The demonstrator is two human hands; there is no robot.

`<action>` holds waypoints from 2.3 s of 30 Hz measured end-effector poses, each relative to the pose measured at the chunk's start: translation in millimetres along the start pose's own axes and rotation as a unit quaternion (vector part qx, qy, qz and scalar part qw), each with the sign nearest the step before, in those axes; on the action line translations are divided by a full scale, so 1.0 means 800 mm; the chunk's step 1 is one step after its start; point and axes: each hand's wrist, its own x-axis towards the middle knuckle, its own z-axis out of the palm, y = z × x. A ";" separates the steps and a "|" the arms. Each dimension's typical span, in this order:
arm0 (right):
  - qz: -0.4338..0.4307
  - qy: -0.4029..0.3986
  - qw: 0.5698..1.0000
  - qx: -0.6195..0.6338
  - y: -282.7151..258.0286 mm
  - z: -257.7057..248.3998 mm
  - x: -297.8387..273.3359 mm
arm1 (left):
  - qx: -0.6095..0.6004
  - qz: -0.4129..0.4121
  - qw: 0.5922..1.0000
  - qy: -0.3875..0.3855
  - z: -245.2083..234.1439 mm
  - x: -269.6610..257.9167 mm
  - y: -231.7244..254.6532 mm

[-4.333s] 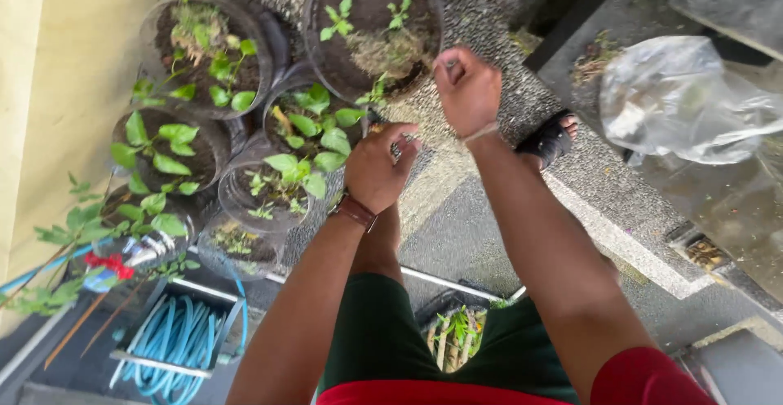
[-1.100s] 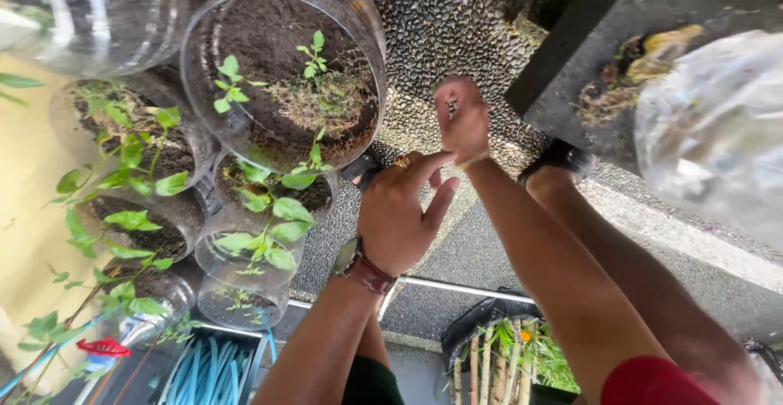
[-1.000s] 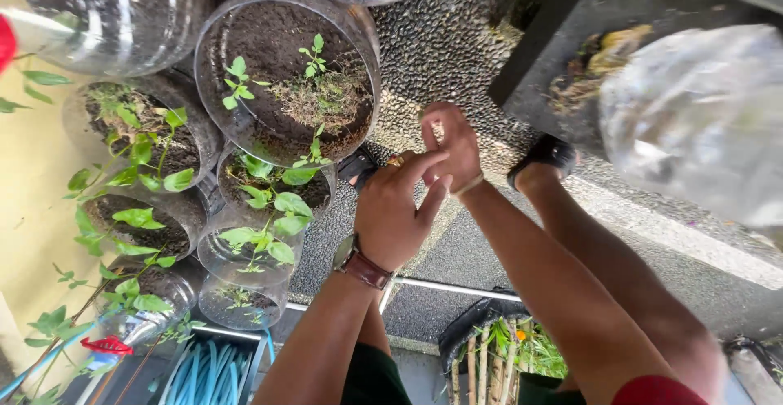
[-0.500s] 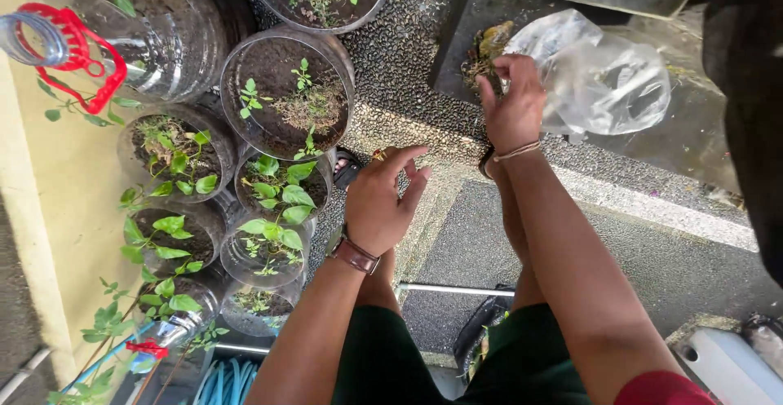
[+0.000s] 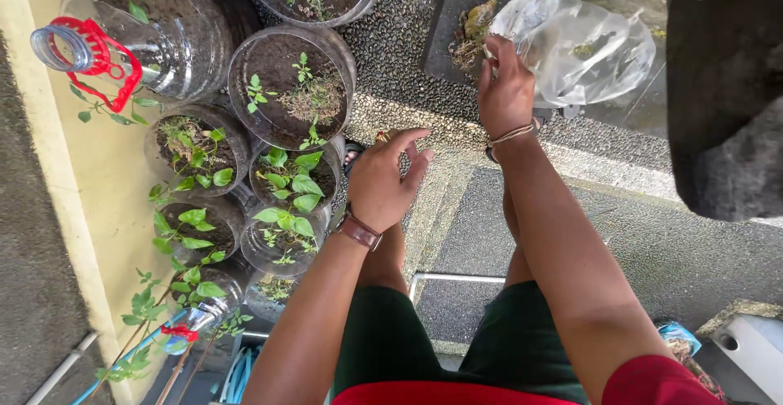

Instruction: Planting seeds from a plastic bag into various small pots and removing debris

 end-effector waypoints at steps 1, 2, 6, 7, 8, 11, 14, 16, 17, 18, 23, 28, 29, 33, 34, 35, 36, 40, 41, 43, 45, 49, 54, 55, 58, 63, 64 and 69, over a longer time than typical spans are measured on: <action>0.000 0.001 1.000 0.000 -0.002 -0.003 -0.002 | 0.001 0.001 1.000 0.000 0.003 0.003 -0.001; -0.016 0.003 1.000 0.009 -0.005 -0.006 -0.003 | 0.009 0.000 1.000 -0.009 0.006 0.006 -0.002; -0.035 0.001 0.998 0.058 -0.021 -0.027 -0.008 | 0.024 0.005 0.999 -0.036 0.009 0.022 0.005; -0.033 0.000 0.998 0.058 -0.021 -0.030 -0.009 | 0.024 0.004 0.999 -0.037 0.010 0.025 0.008; -0.022 0.001 0.998 0.065 -0.021 -0.033 -0.010 | 0.023 -0.001 0.999 -0.043 0.011 0.027 0.010; -0.031 0.018 0.997 0.068 -0.020 -0.044 -0.009 | 0.025 0.008 0.999 -0.038 0.012 0.037 0.020; -0.045 0.025 0.997 0.055 -0.016 -0.053 -0.010 | 0.035 0.005 0.999 -0.038 0.012 0.045 0.032; -0.038 0.017 0.998 0.047 -0.006 -0.053 -0.017 | 0.044 -0.012 0.998 -0.050 0.015 0.045 0.036; -0.020 0.015 0.997 0.072 0.002 -0.051 -0.020 | 0.013 0.013 1.000 -0.022 0.016 0.045 0.035; -0.002 0.012 0.995 0.097 0.009 -0.049 -0.023 | -0.019 0.038 0.999 0.005 0.017 0.046 0.035; 0.006 0.023 0.988 0.152 -0.023 -0.082 -0.024 | -0.011 0.016 1.000 -0.001 0.022 0.047 0.048; 0.040 0.015 0.961 0.272 -0.029 -0.089 -0.049 | -0.013 -0.018 1.000 -0.003 0.020 0.044 0.073; 0.038 0.024 0.959 0.279 -0.032 -0.093 -0.054 | -0.016 -0.020 1.000 -0.002 0.018 0.044 0.080; 0.060 0.034 0.943 0.325 -0.040 -0.115 -0.079 | -0.025 -0.004 1.000 0.003 0.024 0.039 0.093; 0.061 0.037 0.943 0.324 -0.042 -0.119 -0.082 | -0.024 -0.002 1.000 0.001 0.024 0.037 0.098; 0.058 0.054 0.944 0.319 -0.044 -0.123 -0.085 | -0.030 0.014 0.999 0.013 0.025 0.035 0.103; 0.055 0.070 0.945 0.315 -0.045 -0.127 -0.087 | -0.036 0.030 0.999 0.024 0.026 0.033 0.108; 0.063 0.087 0.971 0.215 -0.055 -0.162 -0.094 | -0.065 0.046 0.997 0.016 0.031 0.028 0.127; 0.066 0.088 0.962 0.251 -0.042 -0.157 -0.104 | -0.063 0.060 0.996 0.019 0.033 0.026 0.130; 0.069 0.093 0.951 0.286 -0.039 -0.162 -0.114 | -0.059 0.077 0.995 0.020 0.036 0.021 0.135; 0.058 0.075 0.938 0.333 -0.058 -0.180 -0.110 | -0.082 0.081 0.993 0.024 0.037 0.016 0.140; 0.064 0.063 0.938 0.334 -0.094 -0.217 -0.101 | -0.096 0.095 0.990 0.026 0.043 0.016 0.138; 0.070 0.082 0.938 0.328 -0.115 -0.236 -0.111 | -0.135 0.088 0.987 0.001 0.017 -0.006 0.171; 0.069 0.083 0.938 0.329 -0.120 -0.242 -0.113 | -0.134 0.089 0.987 0.002 0.012 -0.010 0.175; 0.067 0.086 0.933 0.343 -0.132 -0.257 -0.118 | -0.151 0.091 0.984 -0.006 0.000 -0.021 0.189; 0.068 0.080 0.922 0.372 -0.156 -0.285 -0.127 | -0.155 0.100 0.983 -0.011 -0.016 -0.040 0.208; 0.067 0.082 0.923 0.371 -0.161 -0.292 -0.125 | -0.154 0.102 0.983 -0.011 -0.021 -0.041 0.213; 0.050 0.089 0.928 0.358 -0.192 -0.327 -0.137 | -0.143 0.145 0.979 -0.022 -0.053 -0.070 0.245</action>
